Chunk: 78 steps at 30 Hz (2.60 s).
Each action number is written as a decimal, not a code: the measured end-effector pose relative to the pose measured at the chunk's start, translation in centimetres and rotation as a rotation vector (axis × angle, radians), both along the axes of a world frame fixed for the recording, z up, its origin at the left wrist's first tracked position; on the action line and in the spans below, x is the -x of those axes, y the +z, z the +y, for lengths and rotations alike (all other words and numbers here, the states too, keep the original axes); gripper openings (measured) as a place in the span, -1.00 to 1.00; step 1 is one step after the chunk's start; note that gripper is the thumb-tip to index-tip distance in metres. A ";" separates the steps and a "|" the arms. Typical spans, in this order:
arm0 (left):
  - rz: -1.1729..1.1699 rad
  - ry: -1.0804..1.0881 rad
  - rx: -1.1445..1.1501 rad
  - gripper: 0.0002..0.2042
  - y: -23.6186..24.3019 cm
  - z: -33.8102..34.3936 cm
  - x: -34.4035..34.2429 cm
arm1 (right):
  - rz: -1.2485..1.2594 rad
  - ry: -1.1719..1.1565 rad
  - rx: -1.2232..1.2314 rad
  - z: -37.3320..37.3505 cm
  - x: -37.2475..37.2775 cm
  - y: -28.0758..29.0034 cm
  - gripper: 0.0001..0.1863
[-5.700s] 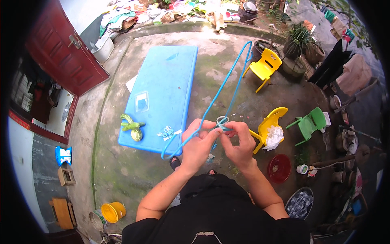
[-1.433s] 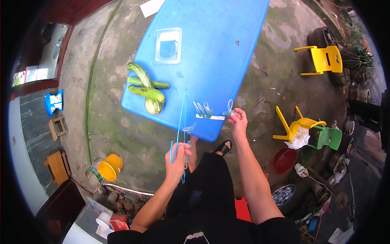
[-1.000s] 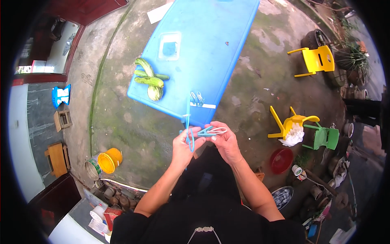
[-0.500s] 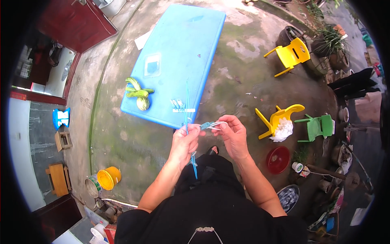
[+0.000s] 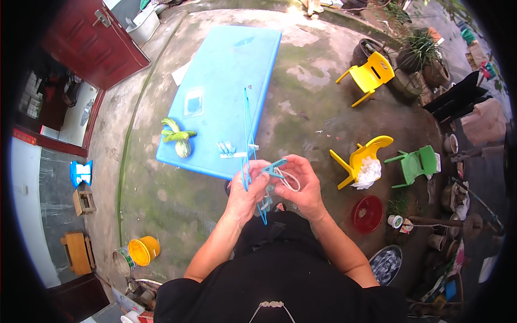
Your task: The person attaches several plastic laundry clips to a blue plastic clothes hanger and then hangs a white cloth onto the clips.
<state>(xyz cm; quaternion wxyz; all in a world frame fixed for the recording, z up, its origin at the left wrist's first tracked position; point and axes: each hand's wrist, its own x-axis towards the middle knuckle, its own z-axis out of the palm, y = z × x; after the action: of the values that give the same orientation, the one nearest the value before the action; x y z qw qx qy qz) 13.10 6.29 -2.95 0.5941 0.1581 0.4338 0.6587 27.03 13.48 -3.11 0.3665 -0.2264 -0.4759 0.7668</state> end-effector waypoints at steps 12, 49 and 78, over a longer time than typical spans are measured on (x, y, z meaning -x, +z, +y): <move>0.141 -0.001 -0.052 -0.80 0.5 -0.4 -1.3 | -0.348 -0.255 -0.498 0.2 -2.4 1.4 -0.89; 0.577 0.068 -0.100 -0.85 2.9 -1.5 -3.2 | -0.067 -0.352 -0.192 -2.5 -2.2 2.4 -0.86; 0.469 -0.052 -0.235 -0.80 3.5 -1.5 -3.2 | -0.141 -0.264 -0.030 -2.0 -3.2 5.1 -0.85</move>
<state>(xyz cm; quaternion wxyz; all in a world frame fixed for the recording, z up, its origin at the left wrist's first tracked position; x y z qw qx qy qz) 16.32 4.79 0.50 0.4717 0.3856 0.4758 0.6343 30.28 11.48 2.03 0.4332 -0.3349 -0.4779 0.6869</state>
